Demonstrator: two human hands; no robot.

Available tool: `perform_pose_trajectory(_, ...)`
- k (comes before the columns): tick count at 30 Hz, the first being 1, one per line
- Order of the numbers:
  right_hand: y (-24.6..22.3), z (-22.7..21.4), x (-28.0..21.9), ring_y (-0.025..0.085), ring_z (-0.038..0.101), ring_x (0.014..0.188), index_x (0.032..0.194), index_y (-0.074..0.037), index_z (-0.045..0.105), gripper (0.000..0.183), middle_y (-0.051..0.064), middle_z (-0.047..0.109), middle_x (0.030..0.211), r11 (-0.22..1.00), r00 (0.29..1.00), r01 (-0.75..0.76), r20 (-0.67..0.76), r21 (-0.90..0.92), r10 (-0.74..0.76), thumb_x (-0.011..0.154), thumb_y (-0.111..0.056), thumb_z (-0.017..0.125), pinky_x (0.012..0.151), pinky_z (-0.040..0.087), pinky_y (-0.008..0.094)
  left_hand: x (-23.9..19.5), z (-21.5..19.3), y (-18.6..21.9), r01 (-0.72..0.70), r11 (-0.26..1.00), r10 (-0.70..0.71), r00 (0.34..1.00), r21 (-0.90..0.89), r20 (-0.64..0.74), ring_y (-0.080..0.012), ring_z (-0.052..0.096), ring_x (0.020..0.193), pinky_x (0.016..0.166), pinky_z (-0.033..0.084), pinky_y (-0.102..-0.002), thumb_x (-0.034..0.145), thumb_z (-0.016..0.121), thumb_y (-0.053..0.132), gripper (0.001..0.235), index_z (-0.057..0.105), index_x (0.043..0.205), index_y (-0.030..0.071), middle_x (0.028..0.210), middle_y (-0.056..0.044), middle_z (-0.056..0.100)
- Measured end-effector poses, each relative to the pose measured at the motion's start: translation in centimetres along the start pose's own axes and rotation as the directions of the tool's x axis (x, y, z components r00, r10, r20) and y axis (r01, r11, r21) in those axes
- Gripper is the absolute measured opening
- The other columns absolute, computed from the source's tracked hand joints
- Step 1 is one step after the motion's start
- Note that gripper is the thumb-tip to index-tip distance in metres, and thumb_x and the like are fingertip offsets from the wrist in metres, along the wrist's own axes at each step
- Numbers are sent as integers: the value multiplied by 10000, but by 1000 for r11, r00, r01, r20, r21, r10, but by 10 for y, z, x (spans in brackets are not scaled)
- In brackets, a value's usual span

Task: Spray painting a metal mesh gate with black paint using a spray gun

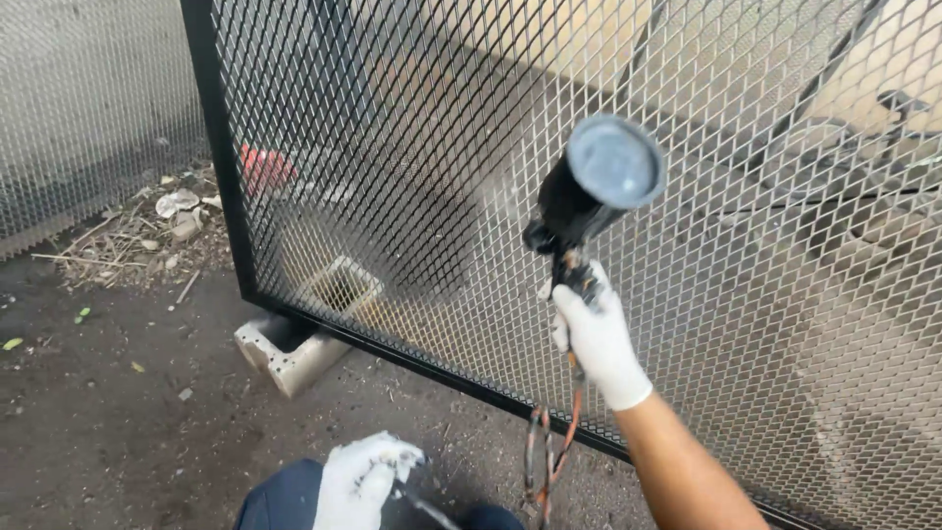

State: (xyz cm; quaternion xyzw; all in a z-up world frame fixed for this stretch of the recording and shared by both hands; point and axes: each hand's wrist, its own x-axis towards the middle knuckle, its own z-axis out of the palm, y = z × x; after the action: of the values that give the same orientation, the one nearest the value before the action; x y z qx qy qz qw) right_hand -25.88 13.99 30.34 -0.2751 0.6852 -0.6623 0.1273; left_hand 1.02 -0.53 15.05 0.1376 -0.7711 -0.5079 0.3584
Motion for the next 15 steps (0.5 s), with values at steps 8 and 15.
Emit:
perform_pose_trajectory(8, 110, 10, -33, 149, 408, 349, 1164, -88, 526, 185, 97, 689, 881, 966, 977, -215, 20, 141, 214, 986, -46, 552, 341, 392, 304, 21, 3, 24, -120, 979, 120, 993, -166, -14, -122, 602, 513, 535, 492, -302, 997, 514, 409, 442, 767, 800, 105, 594, 19, 648)
perform_pose_trajectory(15, 133, 6, -65, 162, 408, 291, 1409, -141, 501, 553, 96, 517, 505, 899, 901, -432, 4, -70, 433, 875, -157, 646, 345, 304, 289, -3, -2, -13, -87, 996, 88, 996, 34, -4, -97, 697, 577, 632, 532, -278, 957, 500, 422, 436, 825, 819, 166, 655, 61, 738)
